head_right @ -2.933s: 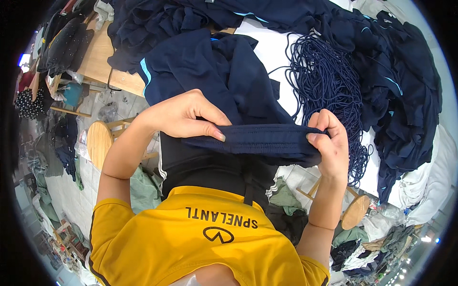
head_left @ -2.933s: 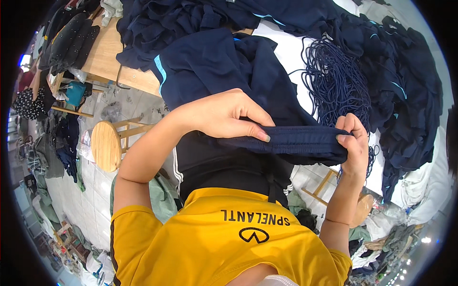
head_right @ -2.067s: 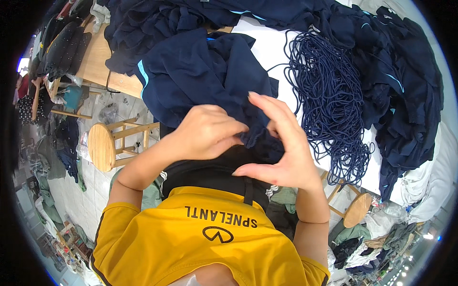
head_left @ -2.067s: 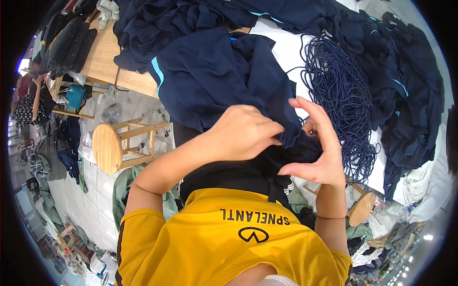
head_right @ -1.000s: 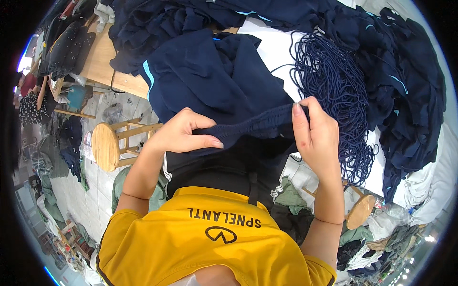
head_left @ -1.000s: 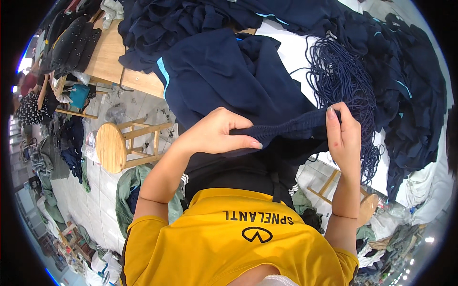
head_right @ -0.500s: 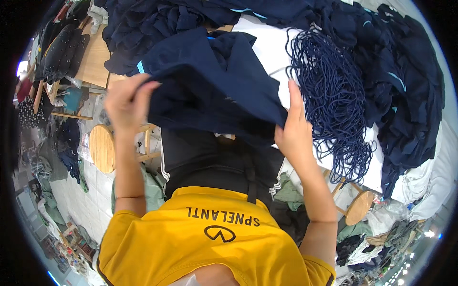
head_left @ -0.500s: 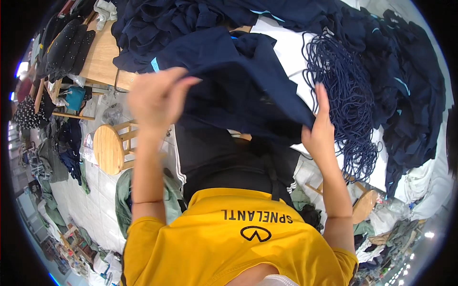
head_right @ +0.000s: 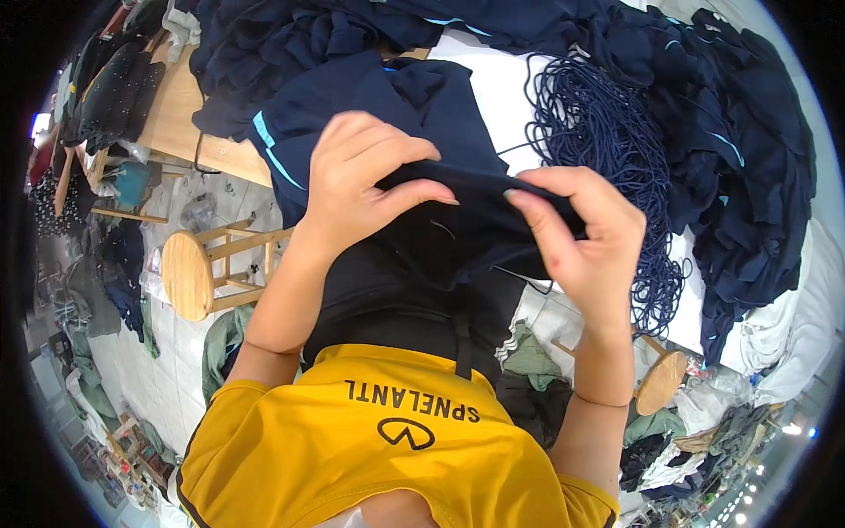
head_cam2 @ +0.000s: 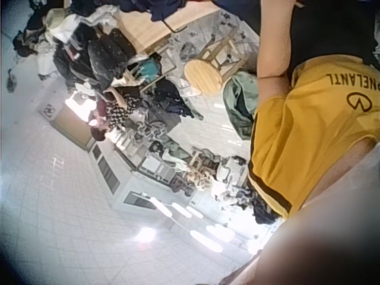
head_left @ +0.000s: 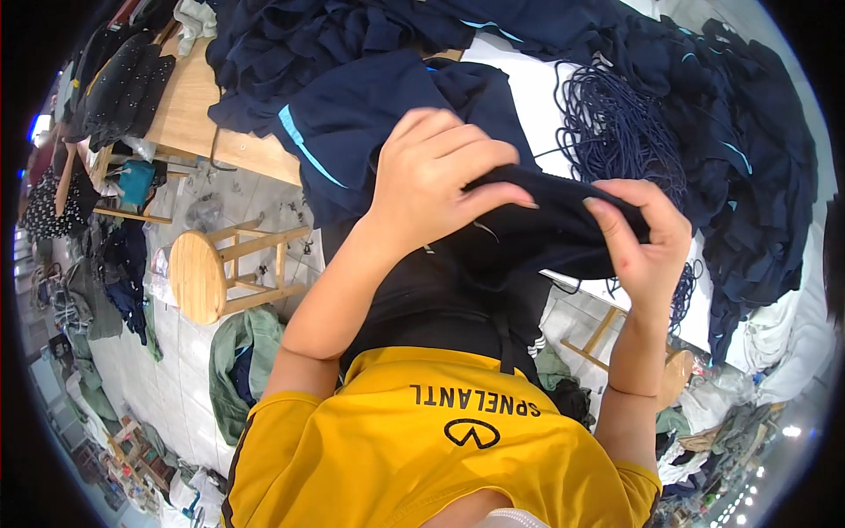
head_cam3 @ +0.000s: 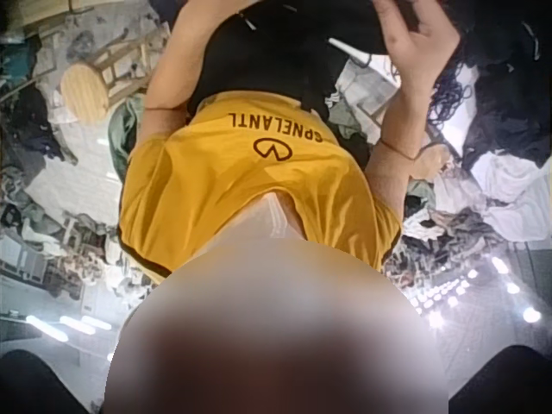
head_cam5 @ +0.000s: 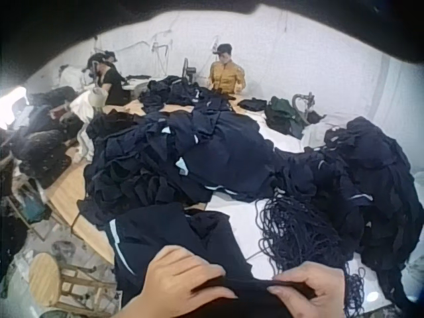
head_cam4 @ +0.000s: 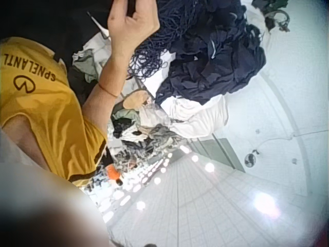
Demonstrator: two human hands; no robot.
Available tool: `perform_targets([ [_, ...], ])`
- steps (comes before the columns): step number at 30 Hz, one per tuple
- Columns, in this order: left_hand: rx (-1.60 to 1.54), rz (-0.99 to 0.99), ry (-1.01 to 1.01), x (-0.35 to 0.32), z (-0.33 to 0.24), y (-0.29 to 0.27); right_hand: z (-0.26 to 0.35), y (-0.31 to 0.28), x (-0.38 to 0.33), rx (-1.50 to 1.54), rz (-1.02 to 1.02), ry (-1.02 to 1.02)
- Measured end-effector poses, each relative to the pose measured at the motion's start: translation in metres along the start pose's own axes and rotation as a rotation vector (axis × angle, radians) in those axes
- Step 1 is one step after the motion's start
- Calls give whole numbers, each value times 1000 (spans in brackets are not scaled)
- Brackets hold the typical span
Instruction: Threading drawstrings into the waistbands of navy blue garments using a metal threading tool.
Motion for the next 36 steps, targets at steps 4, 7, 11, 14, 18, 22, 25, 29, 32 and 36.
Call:
perform_targets([
  [4,-337,223,-547,-65,47,34,-27,-20,2,31,-9,214],
  [7,-827,552,-925,-101,41,44,-40,-23,1,70,42,211],
  [11,-1058,576,-999,-96,30,32,-41,-16,-7,102,83,200],
  [14,-1012,639,-1011,-94,25,38,-34,1,-10,144,102,199],
  [18,-769,677,-853,-91,18,38,-21,24,-17,84,236,116],
  [22,-537,515,-767,-89,17,38,5,59,-22,276,426,36],
  [25,-318,67,-581,-74,21,9,9,70,-21,93,350,-121],
  [29,338,-138,-93,-41,12,-62,-85,46,-21,-321,19,131],
  [32,550,-171,90,-29,27,-101,-145,30,-47,-651,66,232],
  [36,657,-187,123,2,45,-128,-92,57,-75,-364,325,216],
])
Point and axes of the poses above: each hand's wrist, its own x-axis towards the middle knuckle, its own y-axis out of the palm, z = x × y, the point moved 9 cm from there along x, towards the middle knuckle, and after that the axes turned 6 degrees about -z, right-handed, at the moved point
